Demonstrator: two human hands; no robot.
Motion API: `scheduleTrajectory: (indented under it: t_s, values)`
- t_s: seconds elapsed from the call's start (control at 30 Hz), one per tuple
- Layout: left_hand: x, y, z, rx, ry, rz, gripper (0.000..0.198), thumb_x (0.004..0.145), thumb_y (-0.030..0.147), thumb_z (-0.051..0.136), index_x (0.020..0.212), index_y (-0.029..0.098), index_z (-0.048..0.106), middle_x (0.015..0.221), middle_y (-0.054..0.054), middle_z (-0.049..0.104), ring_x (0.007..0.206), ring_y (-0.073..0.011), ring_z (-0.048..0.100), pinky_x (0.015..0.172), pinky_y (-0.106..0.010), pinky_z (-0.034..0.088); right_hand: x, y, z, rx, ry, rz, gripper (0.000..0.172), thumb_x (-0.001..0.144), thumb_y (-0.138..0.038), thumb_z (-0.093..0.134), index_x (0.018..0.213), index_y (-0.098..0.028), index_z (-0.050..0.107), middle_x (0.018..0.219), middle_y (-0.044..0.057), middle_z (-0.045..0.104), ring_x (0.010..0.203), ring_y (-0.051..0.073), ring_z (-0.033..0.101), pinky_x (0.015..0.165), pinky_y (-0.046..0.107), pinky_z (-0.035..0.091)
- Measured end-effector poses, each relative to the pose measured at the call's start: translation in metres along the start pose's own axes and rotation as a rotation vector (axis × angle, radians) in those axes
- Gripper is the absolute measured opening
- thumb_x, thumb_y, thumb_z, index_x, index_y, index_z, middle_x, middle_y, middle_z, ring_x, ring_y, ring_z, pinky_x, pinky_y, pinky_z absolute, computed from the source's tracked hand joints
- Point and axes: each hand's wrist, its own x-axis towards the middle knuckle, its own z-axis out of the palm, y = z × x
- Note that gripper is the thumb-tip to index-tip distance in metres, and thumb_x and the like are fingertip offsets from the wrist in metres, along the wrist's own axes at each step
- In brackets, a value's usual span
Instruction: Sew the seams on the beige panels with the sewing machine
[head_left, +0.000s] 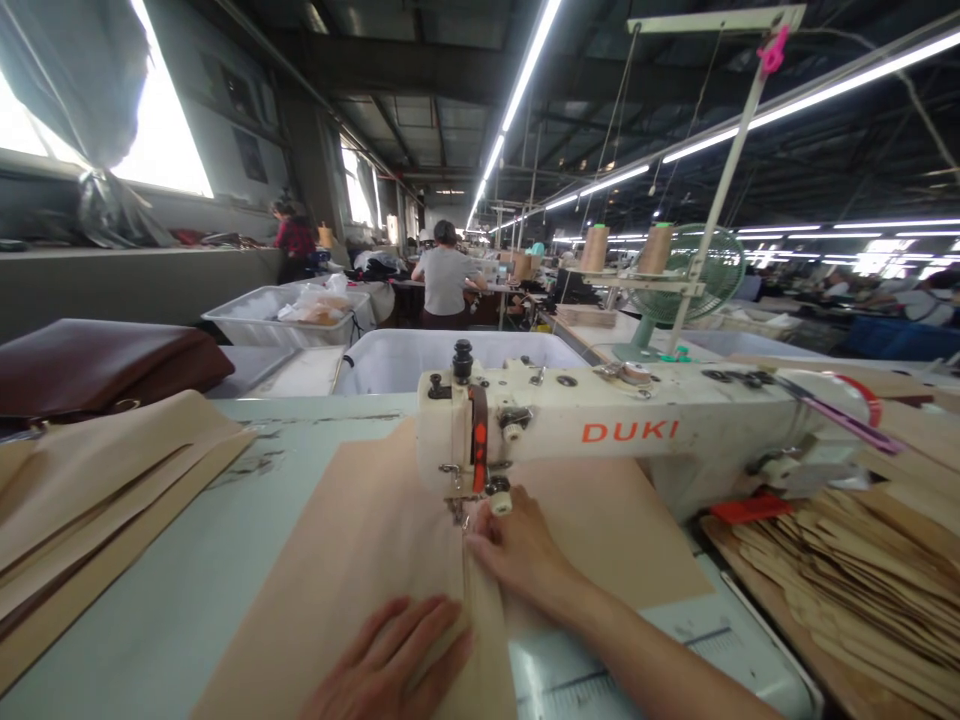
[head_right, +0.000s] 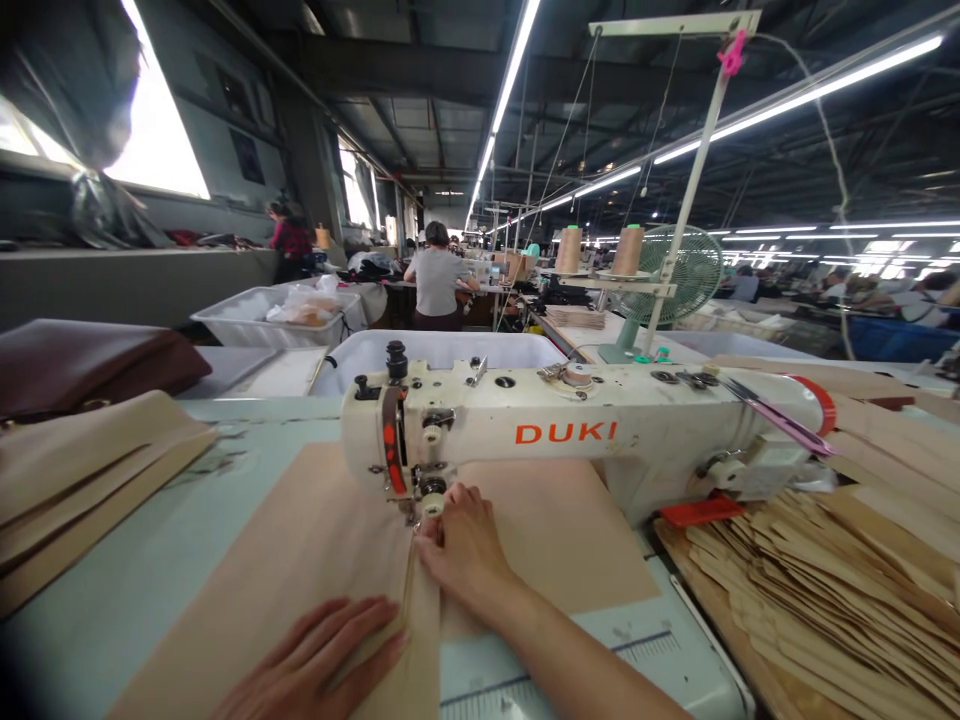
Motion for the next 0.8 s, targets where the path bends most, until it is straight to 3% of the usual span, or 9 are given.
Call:
scheduleTrajectory:
  t_s: [0.1,0.23,0.37,0.47,0.6,0.7,0.8]
  values:
    - [-0.001,0.005,-0.007,-0.108,-0.024,-0.070,0.055,0.096,0.037,0.056,0.147,0.026,0.040,0.135,-0.006,0.061,0.122,-0.0240,0.057,0.105,-0.032,0.045,0.005,0.000,0.013,-0.030,0.033,0.012,0.012,0.085,-0.022,0.060,0.076,-0.017,0.065,0.104,0.008,0.065,0.104,0.026,0.053,0.087,0.038,0.040]
    - [0.002,0.010,-0.015,-0.237,0.042,-0.119,0.081,0.089,0.063,0.058,0.155,0.033,0.022,0.139,-0.006,0.057,0.125,-0.0276,0.054,0.110,-0.039,0.041,0.004,0.005,0.021,-0.042,0.037,-0.001,0.016,0.085,-0.028,0.062,0.072,-0.019,0.065,0.105,0.006,0.064,0.105,0.025,0.051,0.088,0.037,0.039]
    - [0.004,0.013,-0.022,-0.248,0.094,-0.136,0.087,0.087,0.070,0.055,0.156,0.034,0.015,0.136,-0.006,0.058,0.121,-0.0268,0.056,0.110,-0.038,0.040,0.010,0.006,0.026,-0.081,0.060,0.017,0.018,0.088,-0.030,0.057,0.076,-0.019,0.067,0.106,0.009,0.064,0.107,0.027,0.050,0.090,0.040,0.038]
    - [0.005,0.016,-0.025,-0.214,0.122,-0.133,0.085,0.089,0.067,0.054,0.156,0.032,0.015,0.134,-0.006,0.059,0.120,-0.0259,0.056,0.112,-0.037,0.037,0.022,0.007,0.031,-0.119,0.090,0.037,0.023,0.091,-0.029,0.052,0.084,-0.015,0.069,0.111,0.016,0.062,0.113,0.032,0.047,0.095,0.046,0.036]
    - [0.006,0.014,-0.023,-0.152,0.119,-0.136,0.069,0.093,0.049,0.058,0.152,0.032,0.026,0.133,-0.004,0.060,0.120,-0.0228,0.056,0.113,-0.033,0.035,0.028,0.009,0.027,-0.127,0.099,0.011,0.024,0.090,-0.032,0.056,0.089,-0.012,0.070,0.115,0.018,0.061,0.117,0.035,0.046,0.098,0.048,0.034]
    - [0.007,0.011,-0.021,-0.146,0.099,-0.127,0.061,0.093,0.042,0.058,0.148,0.031,0.035,0.130,-0.003,0.061,0.119,-0.0214,0.057,0.113,-0.031,0.035,0.011,0.009,0.015,-0.114,0.086,-0.066,0.017,0.090,-0.027,0.056,0.093,-0.016,0.069,0.111,0.013,0.064,0.112,0.029,0.050,0.097,0.043,0.036]
    - [0.010,0.007,-0.025,-0.199,0.084,-0.150,0.065,0.090,0.046,0.060,0.149,0.032,0.035,0.131,-0.004,0.061,0.119,-0.0230,0.057,0.112,-0.034,0.037,-0.010,0.011,0.006,-0.053,0.075,-0.167,0.012,0.089,-0.017,0.058,0.093,-0.021,0.069,0.101,0.004,0.066,0.103,0.020,0.055,0.098,0.036,0.034]
